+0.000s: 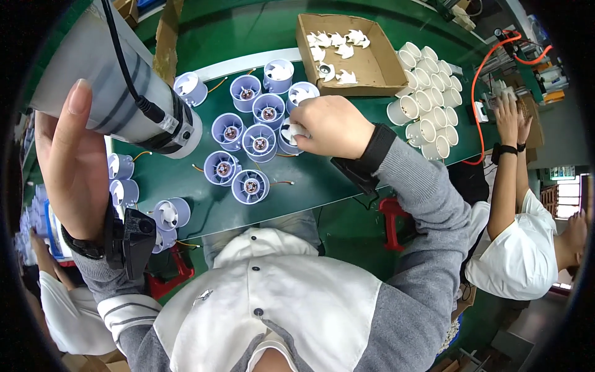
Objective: The person picks up fan blades from a box and inserts them into fan housings, then gathers the assembled fans and places them into a large cardboard box.
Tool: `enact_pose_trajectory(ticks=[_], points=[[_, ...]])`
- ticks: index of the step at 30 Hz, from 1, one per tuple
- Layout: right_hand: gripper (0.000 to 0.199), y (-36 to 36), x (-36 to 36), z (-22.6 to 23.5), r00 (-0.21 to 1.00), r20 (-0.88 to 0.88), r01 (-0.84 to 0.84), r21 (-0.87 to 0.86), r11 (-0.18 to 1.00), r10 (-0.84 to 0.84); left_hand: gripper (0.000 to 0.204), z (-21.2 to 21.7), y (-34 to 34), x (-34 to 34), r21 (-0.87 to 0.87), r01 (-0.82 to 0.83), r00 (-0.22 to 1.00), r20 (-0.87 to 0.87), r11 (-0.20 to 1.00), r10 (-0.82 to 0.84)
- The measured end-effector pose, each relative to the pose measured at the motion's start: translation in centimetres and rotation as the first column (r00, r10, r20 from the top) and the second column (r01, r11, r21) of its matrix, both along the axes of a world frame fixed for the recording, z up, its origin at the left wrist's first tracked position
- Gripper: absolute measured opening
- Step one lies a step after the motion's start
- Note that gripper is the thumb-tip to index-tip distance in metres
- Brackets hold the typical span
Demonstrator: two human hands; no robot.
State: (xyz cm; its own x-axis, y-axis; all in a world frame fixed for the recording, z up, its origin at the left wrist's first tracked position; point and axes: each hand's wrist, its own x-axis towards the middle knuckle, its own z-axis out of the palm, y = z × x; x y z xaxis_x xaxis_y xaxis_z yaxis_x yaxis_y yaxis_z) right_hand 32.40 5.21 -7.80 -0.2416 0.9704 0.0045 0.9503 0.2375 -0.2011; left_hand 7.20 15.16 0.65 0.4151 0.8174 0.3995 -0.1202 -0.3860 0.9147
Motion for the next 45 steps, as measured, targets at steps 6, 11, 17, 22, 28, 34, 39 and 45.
enact_pose_trajectory(ticks=[6, 11, 17, 22, 28, 34, 39, 45], points=[[0.01, 0.9, -0.5, -1.2, 0.991, 0.131, -0.021, -0.135, 0.991, 0.039, 0.047, 0.0, -0.3, -0.5, 0.01, 0.045, 0.999, -0.002, 0.999, -0.045], [0.009, 0.9, -0.9, -1.4, 0.988, 0.143, -0.05, -0.1, 0.994, 0.064, 0.046, -0.5, 0.2, -1.6, 0.023, 0.091, 0.996, 0.011, 0.996, -0.091], [0.006, 1.5, -1.4, -0.4, 0.977, 0.212, 0.026, -0.191, 0.981, 0.016, 0.046, -0.2, -0.3, -0.8, 0.063, 0.15, 0.987, 0.044, 0.987, -0.153], [0.006, 1.9, -1.1, -0.7, 0.987, 0.16, 0.007, -0.177, 0.984, 0.021, 0.048, -0.3, -0.6, -0.4, 0.07, 0.16, 0.981, 0.099, 0.985, -0.167], [0.008, 1.1, -0.6, -2.0, 0.992, 0.097, -0.078, 0.004, 0.997, 0.077, 0.05, 0.3, -1.0, 0.2, 0.003, 0.137, 0.967, 0.217, 0.991, -0.134], [0.006, 1.0, -2.2, -0.7, 0.959, 0.277, -0.022, -0.124, 0.992, 0.056, 0.052, 1.6, -0.2, -0.8, 0.006, 0.104, 0.972, 0.213, 0.995, -0.103], [0.009, 0.9, -1.8, -1.3, 0.961, 0.271, -0.033, -0.102, 0.994, 0.06, 0.052, 1.3, 0.9, -0.8, -0.006, 0.11, 0.971, 0.216, 0.994, -0.107], [0.006, 1.0, -1.4, -1.4, 0.951, 0.296, -0.036, -0.186, 0.982, 0.091, 0.05, 1.0, 1.1, -0.9, 0.026, 0.106, 0.966, 0.234, 0.994, -0.109]])
